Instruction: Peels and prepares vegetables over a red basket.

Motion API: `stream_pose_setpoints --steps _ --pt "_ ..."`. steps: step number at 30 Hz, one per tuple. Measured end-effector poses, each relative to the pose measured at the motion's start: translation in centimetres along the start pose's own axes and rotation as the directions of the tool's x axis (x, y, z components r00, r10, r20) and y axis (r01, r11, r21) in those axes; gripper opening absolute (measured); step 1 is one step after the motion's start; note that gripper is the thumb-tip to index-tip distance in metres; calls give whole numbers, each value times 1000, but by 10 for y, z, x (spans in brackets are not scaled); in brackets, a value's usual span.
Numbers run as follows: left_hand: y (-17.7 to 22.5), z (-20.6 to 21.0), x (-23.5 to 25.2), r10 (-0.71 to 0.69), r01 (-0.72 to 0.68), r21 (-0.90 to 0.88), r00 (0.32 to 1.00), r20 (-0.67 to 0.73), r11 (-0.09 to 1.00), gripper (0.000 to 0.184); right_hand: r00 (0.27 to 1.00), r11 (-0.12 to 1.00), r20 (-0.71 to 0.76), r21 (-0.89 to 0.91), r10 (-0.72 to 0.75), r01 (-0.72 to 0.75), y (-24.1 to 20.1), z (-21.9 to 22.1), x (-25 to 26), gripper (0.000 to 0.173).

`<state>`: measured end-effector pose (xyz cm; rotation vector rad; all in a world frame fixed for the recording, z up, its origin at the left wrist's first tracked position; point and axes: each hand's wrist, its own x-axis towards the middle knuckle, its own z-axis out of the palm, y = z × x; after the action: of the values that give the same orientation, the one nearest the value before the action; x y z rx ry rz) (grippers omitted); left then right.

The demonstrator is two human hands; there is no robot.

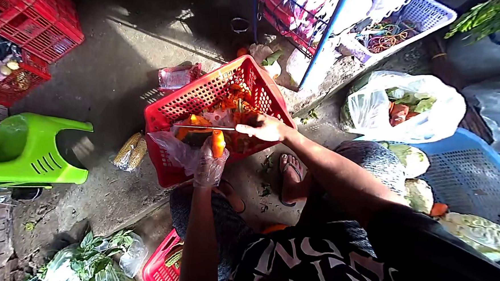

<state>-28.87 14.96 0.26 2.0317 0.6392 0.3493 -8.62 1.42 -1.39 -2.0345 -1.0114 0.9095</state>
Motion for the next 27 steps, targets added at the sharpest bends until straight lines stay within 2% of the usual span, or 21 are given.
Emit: stream_pose_setpoints --steps 3,5,7,9,10,12,14,15,18,20,22,24,25,26,27 --pt "0 2 2 17 -17 47 1000 -5 999 41 991 990 -64 74 -119 124 -14 -3 -13 67" --pt "-1 3 5 21 -20 66 1000 -7 998 40 948 953 -153 78 -278 292 -23 -3 -25 63" --pt "1 3 5 29 -23 127 999 -42 992 38 884 898 -187 15 -429 439 -31 0 -34 64" --pt "3 3 3 61 -45 199 995 -77 979 36 857 873 -166 -123 -487 472 -38 4 -38 72" --pt "0 4 2 88 -65 226 992 -93 972 35 875 884 -158 -184 -458 430 -38 6 -36 77" --pt "-3 5 1 99 -77 212 990 -97 974 38 952 942 -125 -229 -280 247 -25 6 -24 84" --pt "-8 5 1 98 -91 68 990 -99 994 38 997 974 -72 -228 -21 4 -10 -2 -8 84" --pt "-8 3 2 72 -71 9 993 -92 997 38 997 974 -67 -222 39 -53 -8 -5 -3 81" --pt "-1 0 7 -84 83 -212 996 8 974 34 996 981 -91 -194 14 -32 -17 -4 -11 78" --pt "2 2 10 -133 173 -506 985 113 845 24 986 983 -158 -183 -47 18 -20 2 -20 76" --pt "6 2 12 -138 244 -776 970 202 582 12 953 979 -266 -182 -142 95 -22 9 -28 77" --pt "22 -1 15 -256 324 -853 938 234 408 53 908 964 -344 -199 -238 177 -27 16 -34 84" --pt "28 -1 17 -360 360 -856 905 225 369 63 881 945 -363 -235 -302 228 -30 20 -36 88" --pt "34 1 16 -477 377 -850 861 175 368 59 856 920 -362 -275 -368 280 -33 25 -39 89" --pt "37 3 11 -569 390 -827 816 106 405 45 825 885 -353 -323 -441 335 -34 31 -41 88"
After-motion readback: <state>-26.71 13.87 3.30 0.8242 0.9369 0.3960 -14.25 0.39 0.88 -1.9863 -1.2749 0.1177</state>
